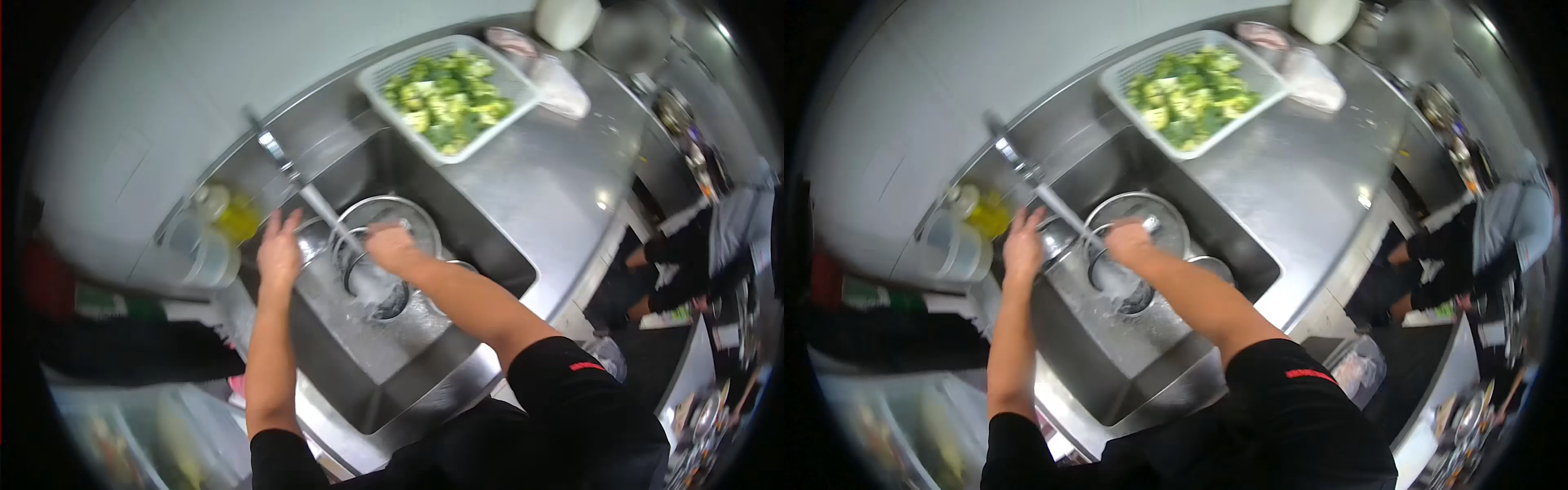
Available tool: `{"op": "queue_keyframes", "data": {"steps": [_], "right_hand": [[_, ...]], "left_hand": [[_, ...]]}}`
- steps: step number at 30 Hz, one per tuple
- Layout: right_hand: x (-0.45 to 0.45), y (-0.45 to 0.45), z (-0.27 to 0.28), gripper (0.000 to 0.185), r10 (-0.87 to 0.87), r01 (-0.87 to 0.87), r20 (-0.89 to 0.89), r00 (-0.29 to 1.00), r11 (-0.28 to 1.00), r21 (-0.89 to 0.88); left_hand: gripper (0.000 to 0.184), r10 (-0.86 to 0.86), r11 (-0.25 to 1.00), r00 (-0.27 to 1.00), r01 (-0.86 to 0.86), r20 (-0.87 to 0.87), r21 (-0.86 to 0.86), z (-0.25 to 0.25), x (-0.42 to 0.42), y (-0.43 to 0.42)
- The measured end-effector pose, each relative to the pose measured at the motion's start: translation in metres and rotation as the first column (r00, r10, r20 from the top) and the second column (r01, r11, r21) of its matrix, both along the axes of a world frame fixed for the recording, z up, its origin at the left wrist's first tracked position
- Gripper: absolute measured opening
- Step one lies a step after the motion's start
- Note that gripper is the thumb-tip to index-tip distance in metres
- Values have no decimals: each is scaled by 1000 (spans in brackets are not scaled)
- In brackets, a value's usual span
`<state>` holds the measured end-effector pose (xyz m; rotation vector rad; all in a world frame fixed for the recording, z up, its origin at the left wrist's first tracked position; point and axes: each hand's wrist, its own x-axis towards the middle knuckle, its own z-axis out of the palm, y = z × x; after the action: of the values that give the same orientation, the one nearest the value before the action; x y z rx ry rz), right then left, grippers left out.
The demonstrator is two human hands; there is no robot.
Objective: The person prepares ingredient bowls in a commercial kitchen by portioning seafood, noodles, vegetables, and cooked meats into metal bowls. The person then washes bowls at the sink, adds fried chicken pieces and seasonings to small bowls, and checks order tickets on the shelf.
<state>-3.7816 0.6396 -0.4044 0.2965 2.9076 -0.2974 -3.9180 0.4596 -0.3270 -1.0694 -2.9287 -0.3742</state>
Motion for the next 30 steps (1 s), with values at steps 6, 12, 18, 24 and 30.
{"op": "queue_keyframes", "data": {"steps": [6,12,18,24,30], "right_hand": [[63,31,17,30,308,-164,-781,543,951,261],[213,69,77,50,120,224,-816,565,930,292],[449,94,153,56,-198,651,-878,435,743,155],[753,11,176,43,-589,982,-792,161,178,68],[1025,-167,138,42,-613,813,-541,-576,-360,-457]], "left_hand": [[43,-326,945,926,322,190,52,-72,-161,15],[45,-199,972,943,157,265,172,-70,-220,83],[46,-541,773,597,630,-593,-70,37,71,81],[51,-823,159,400,843,-403,514,36,331,147],[59,-945,325,233,576,231,750,50,721,172]]}}
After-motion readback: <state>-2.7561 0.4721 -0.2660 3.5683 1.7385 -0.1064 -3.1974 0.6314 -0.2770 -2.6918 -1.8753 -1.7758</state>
